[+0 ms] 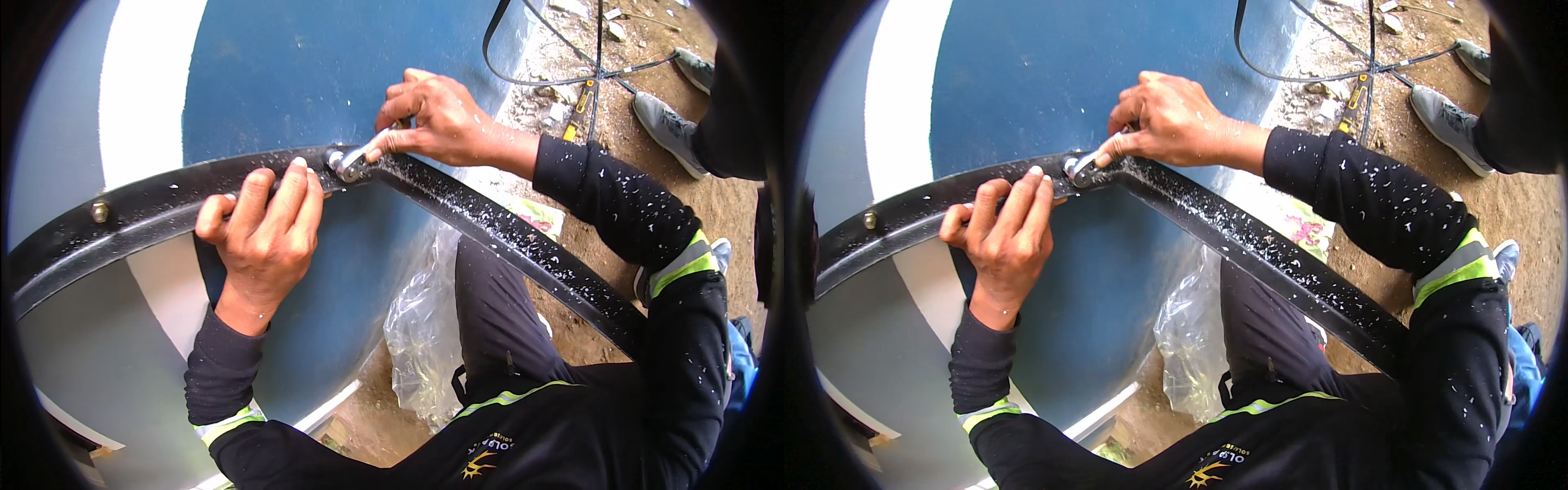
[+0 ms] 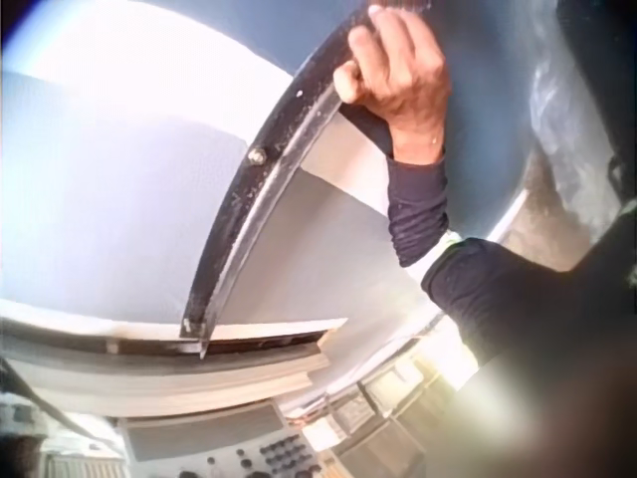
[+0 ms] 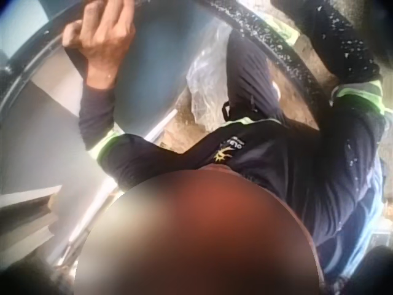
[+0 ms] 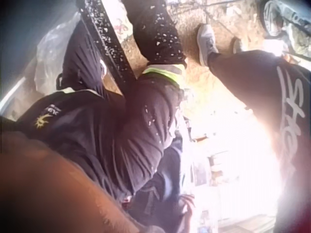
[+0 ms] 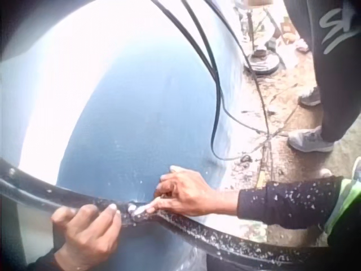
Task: The person uses a ratchet wrench to tighten bolts securing a black metal bracket to the side of a large blue and white cylindrical object. The person repeatedly positions the wrench, turns it to tighten fasteners, and repositions along the bracket while working in an outdoor area with other people nearby.
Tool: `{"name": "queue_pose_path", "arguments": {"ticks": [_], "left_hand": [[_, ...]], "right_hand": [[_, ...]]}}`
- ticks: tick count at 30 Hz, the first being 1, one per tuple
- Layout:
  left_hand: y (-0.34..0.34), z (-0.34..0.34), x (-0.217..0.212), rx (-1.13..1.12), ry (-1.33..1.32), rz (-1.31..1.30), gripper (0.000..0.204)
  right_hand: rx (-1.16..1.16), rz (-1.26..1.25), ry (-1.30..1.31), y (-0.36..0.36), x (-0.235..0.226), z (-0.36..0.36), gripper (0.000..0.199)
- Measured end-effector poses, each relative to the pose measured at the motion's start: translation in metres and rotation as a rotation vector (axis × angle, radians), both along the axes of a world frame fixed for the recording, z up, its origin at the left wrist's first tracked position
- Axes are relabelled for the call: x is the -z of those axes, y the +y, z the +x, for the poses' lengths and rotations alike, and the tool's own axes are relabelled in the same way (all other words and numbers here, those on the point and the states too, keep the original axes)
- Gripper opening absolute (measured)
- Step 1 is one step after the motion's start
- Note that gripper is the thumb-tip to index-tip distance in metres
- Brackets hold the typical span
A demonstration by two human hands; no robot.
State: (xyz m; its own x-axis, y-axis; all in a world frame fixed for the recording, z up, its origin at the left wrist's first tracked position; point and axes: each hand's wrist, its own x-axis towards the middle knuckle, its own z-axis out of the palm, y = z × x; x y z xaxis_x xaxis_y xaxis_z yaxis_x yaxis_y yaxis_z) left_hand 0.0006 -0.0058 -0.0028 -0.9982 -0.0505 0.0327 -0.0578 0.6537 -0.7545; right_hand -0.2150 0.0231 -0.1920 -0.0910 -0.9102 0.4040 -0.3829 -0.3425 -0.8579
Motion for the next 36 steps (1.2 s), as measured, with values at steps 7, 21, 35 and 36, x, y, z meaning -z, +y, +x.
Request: {"name": "queue_pose_path", "arguments": {"ticks": [7,21,35,36], "left_hand": [[0.005,-0.004,-0.003,-0.029,-0.029,-0.005,0.005],[0.001,0.001,-0.001,-0.005,-0.029,-0.016,0.009],[0.005,-0.004,-0.002,-0.048,-0.058,-0.038,0.011],[0.005,-0.003,-0.002,-0.036,-0.051,-0.039,0.011]], "right_hand": [[-0.092,-0.749,0.750,-0.034,-0.093,-0.025,0.027],[0.018,-0.122,0.060,-0.006,0.002,-0.007,0.056],[-0.099,-0.522,0.672,-0.033,-0.090,-0.029,0.028],[-0.097,-0.452,0.613,-0.030,-0.079,-0.032,0.034]]}}
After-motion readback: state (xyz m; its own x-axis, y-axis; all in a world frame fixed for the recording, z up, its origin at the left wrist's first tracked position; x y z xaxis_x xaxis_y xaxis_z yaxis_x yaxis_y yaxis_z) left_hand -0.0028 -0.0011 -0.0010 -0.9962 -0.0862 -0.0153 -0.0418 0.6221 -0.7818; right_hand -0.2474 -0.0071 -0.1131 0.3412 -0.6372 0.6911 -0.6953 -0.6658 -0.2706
